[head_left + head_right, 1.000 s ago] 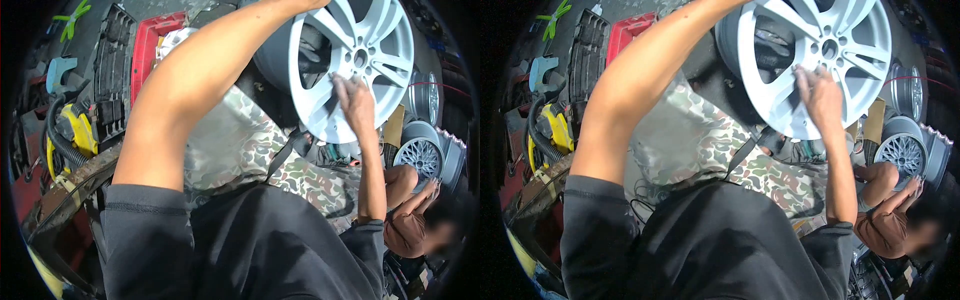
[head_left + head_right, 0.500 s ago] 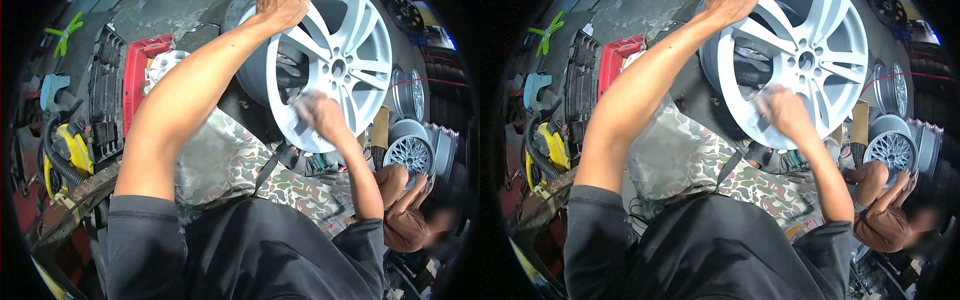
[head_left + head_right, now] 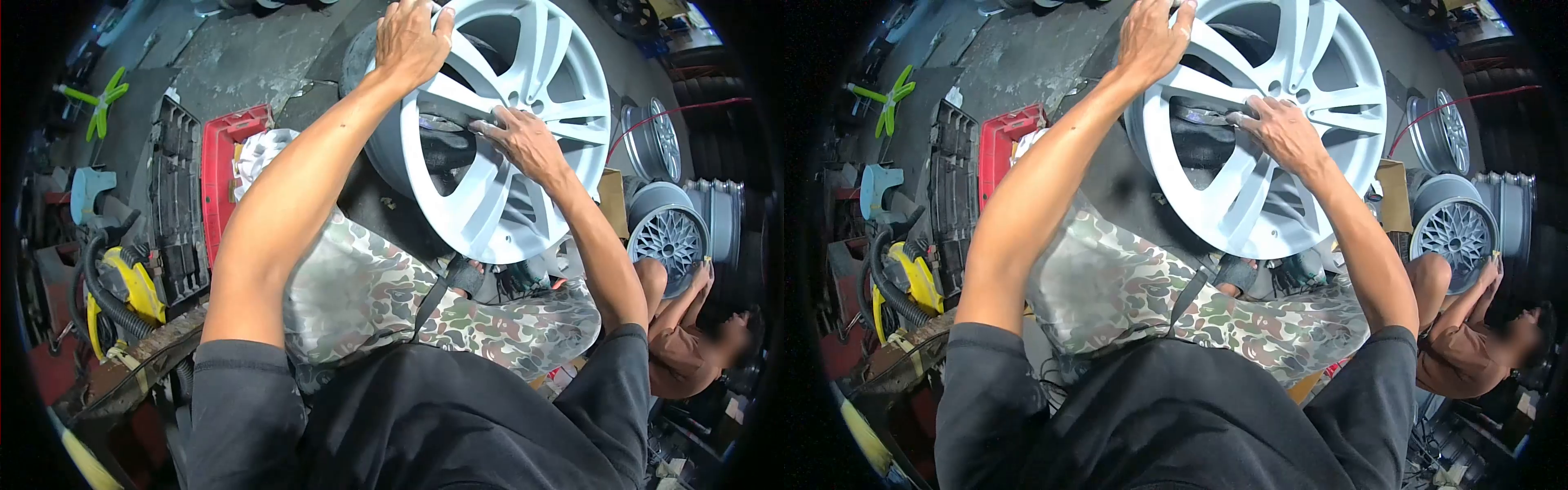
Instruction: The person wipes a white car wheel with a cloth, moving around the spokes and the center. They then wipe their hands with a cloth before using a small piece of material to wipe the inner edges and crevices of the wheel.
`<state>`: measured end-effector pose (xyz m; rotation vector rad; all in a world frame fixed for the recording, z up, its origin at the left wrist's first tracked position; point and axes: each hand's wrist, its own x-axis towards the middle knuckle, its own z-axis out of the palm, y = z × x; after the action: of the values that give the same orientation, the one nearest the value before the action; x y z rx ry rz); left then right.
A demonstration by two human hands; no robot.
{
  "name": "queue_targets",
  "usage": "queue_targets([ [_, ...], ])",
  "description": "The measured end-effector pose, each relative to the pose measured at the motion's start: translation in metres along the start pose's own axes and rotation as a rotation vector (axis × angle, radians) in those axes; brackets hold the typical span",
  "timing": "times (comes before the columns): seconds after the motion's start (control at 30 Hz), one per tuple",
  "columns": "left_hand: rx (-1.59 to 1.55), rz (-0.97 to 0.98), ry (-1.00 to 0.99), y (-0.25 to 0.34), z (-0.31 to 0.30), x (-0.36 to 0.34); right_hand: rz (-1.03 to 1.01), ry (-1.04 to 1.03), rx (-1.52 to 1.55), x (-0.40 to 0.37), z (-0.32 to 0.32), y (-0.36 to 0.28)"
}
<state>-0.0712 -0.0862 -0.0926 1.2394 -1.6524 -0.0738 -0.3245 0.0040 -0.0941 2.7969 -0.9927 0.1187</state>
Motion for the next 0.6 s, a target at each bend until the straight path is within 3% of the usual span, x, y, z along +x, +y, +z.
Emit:
queue_targets([
  [0.07, 0.013, -0.018, -0.017, 0.0, 0.0, -0.001, -0.038, 0.023, -0.045, -0.007, 0.0, -0.002],
  [0.13, 0.008, -0.012, -0.018, 0.002, -0.002, 0.0, 0.265, -0.152, 0.232, -0.038, -0.001, -0.03],
  [0.2, 0.001, -0.011, -0.05, 0.002, -0.001, -0.001, 0.378, -0.136, 0.386, -0.047, -0.024, -0.051],
  [0.23, 0.023, -0.015, 0.069, 0.003, 0.004, 0.0, 0.454, -0.088, 0.474, -0.051, -0.03, -0.053],
  [0.27, 0.019, -0.011, 0.061, 0.003, 0.007, 0.0, 0.464, -0.087, 0.476, -0.052, -0.032, -0.052],
  [0.33, 0.015, -0.037, 0.008, 0.004, 0.005, 0.001, 0.684, -0.026, 0.429, -0.047, -0.031, -0.045],
  [0.37, 0.007, -0.007, 0.007, 0.002, 0.001, 0.001, 0.724, 0.094, 0.42, -0.043, -0.018, -0.043],
  [0.5, 0.028, -0.016, -0.014, 0.001, -0.003, 0.0, 0.755, 0.231, 0.351, -0.022, 0.036, -0.059],
  [0.53, 0.031, -0.009, 0.003, 0.001, -0.003, 0.0, 0.74, 0.145, 0.339, -0.017, 0.027, -0.063],
  [0.6, 0.032, -0.032, -0.022, 0.0, -0.003, 0.0, 0.623, 0.057, 0.624, -0.02, 0.005, -0.068],
])
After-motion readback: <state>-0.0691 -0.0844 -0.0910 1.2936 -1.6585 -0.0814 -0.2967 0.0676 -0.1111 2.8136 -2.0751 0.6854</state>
